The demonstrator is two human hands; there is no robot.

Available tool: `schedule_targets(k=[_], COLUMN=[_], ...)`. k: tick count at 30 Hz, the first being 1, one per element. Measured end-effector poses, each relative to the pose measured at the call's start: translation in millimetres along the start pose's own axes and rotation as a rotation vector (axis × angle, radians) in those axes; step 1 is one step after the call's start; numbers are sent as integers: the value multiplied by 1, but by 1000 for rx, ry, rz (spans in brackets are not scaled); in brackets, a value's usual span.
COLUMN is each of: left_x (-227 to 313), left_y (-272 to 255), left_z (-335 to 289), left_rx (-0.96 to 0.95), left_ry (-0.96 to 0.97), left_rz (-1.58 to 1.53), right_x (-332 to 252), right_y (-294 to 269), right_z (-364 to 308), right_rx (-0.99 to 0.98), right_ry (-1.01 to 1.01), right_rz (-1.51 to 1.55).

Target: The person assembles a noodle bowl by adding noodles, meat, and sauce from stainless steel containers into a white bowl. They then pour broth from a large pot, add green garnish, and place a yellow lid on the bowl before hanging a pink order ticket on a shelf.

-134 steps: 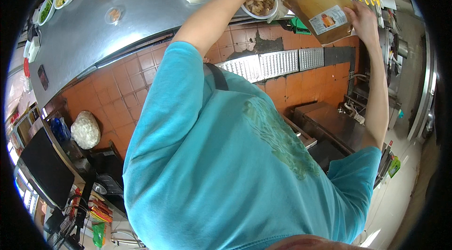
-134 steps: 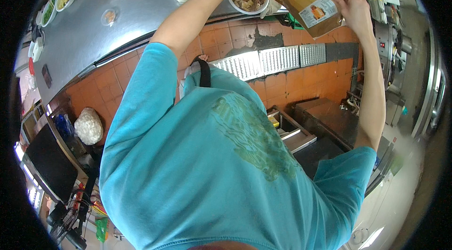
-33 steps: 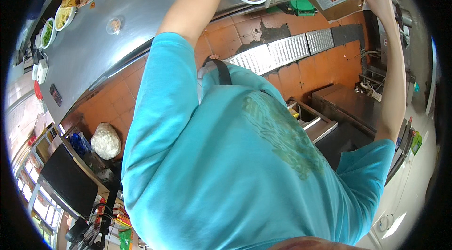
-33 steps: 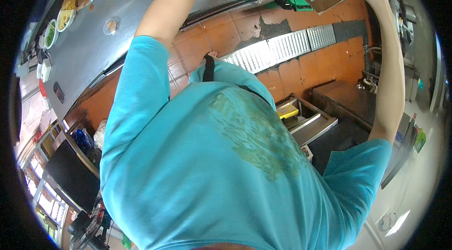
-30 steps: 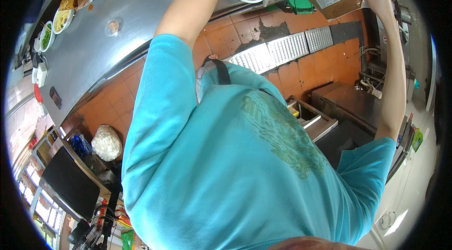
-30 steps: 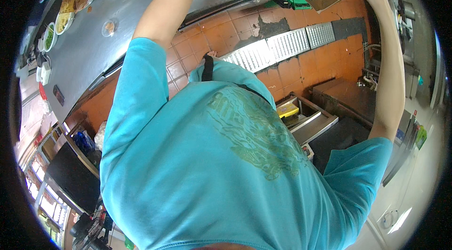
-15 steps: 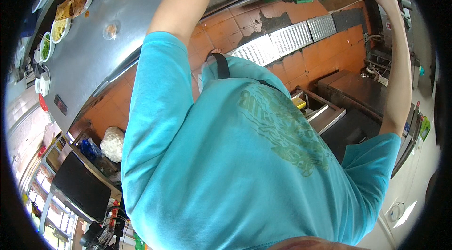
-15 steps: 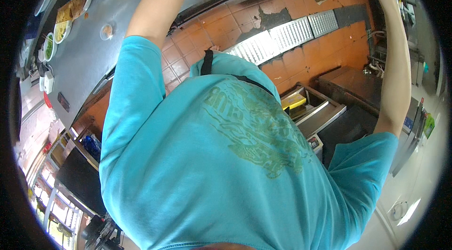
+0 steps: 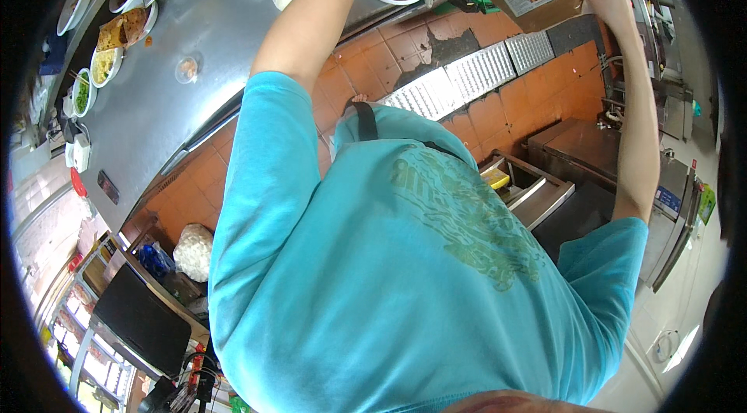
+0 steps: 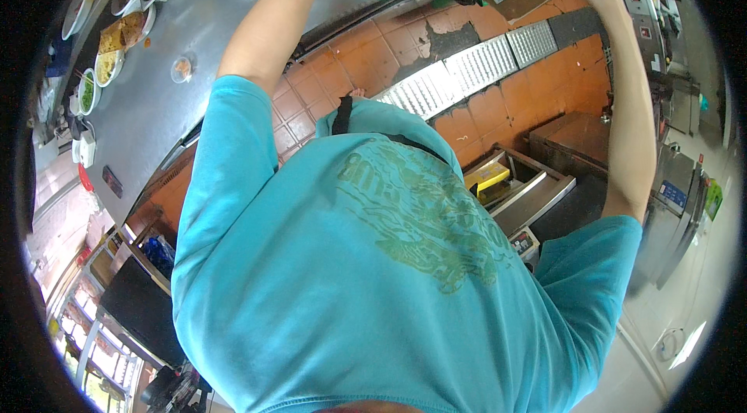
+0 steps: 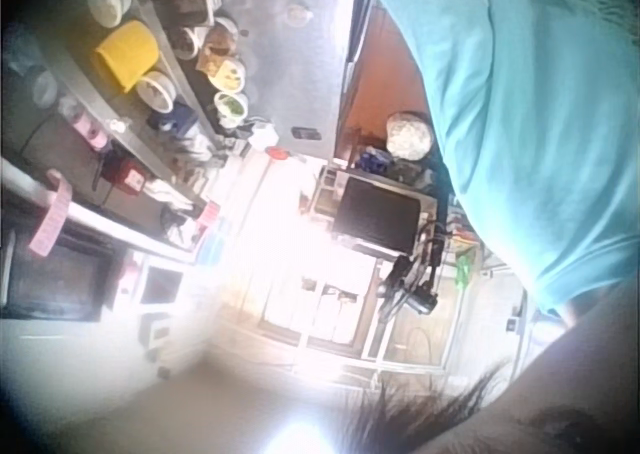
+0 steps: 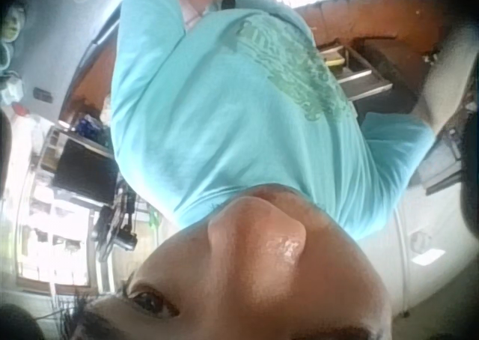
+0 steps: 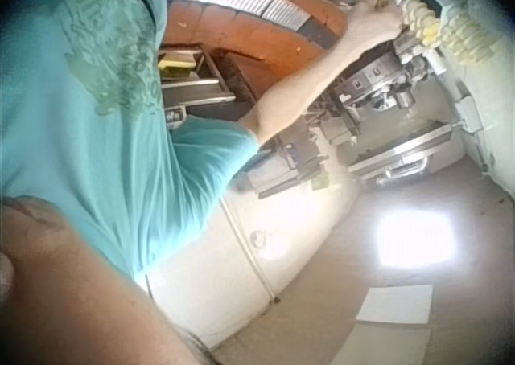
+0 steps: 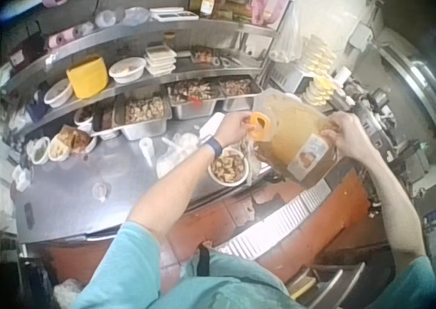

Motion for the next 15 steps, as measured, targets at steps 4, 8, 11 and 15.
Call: schedule_targets(k=[4, 8, 11, 15], left_x=[7, 10, 15, 29], left_y=[5, 21, 41, 64], left_z=[-3, -9, -6, 3], left_rx=[-46, -46, -79, -159], left_ry=[13, -20, -13, 5], left_rz=[59, -24, -125, -62], right_x=[22, 39, 42, 52], right_y=[28, 52, 75, 112], right_z=[-34, -83, -123, -170], right_rx=[80, 161, 241, 253], right_ry=[-30, 177, 334, 542], right_rz=[-46, 79, 195, 252])
Point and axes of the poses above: each hand's wrist, its own z-axis towards the middle knuckle, its own y-axis out of the palm, x = y × z, the point moved 7 cm from there along z, towards the middle knuckle, and after that the axes turned 5 degrees about x, right-handed, at the moved point
